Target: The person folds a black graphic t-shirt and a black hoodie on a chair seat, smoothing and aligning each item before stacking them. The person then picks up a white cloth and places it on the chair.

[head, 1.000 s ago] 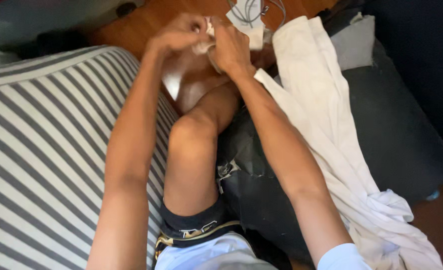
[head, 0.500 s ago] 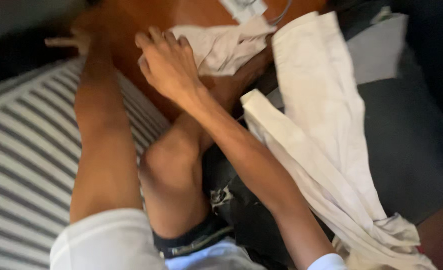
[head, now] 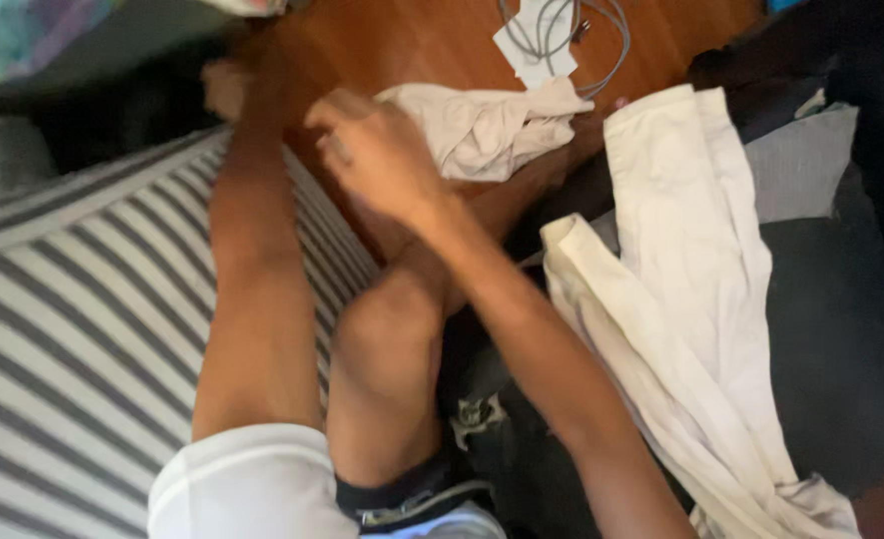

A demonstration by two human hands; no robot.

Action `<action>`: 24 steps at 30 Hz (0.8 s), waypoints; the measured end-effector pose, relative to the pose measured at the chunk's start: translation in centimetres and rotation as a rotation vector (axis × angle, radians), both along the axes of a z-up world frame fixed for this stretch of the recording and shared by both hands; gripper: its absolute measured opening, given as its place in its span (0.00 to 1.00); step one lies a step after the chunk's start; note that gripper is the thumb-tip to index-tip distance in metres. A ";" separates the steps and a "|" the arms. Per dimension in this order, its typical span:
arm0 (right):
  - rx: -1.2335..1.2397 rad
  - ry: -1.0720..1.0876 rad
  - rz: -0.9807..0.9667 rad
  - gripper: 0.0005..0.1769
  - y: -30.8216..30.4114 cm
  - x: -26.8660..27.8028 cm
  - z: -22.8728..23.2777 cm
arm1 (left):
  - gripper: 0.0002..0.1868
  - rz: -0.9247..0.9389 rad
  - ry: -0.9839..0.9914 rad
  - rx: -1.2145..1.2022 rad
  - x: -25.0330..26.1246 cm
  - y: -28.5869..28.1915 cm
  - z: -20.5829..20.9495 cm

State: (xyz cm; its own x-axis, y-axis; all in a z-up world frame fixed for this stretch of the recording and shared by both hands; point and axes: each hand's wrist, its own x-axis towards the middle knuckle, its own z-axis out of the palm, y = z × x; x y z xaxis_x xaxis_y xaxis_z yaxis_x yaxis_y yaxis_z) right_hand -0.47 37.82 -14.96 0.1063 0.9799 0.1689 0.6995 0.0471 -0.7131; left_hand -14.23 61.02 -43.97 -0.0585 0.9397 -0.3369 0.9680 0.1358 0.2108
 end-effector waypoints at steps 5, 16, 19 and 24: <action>0.001 -0.090 -0.242 0.12 -3.0 4.0 -0.3 | 0.48 -0.140 -0.180 0.011 5.9 -3.1 2.1; 0.176 0.043 -0.384 0.12 -11.8 4.4 6.1 | 0.34 -1.142 0.054 0.079 12.5 -20.0 -0.2; 0.105 0.126 -0.396 0.11 -12.4 4.1 6.2 | 0.37 -1.140 -0.108 0.122 11.8 -20.5 0.8; 0.331 0.202 -0.409 0.14 -13.3 6.7 8.4 | 0.27 -1.029 -0.912 0.056 13.5 -17.5 12.3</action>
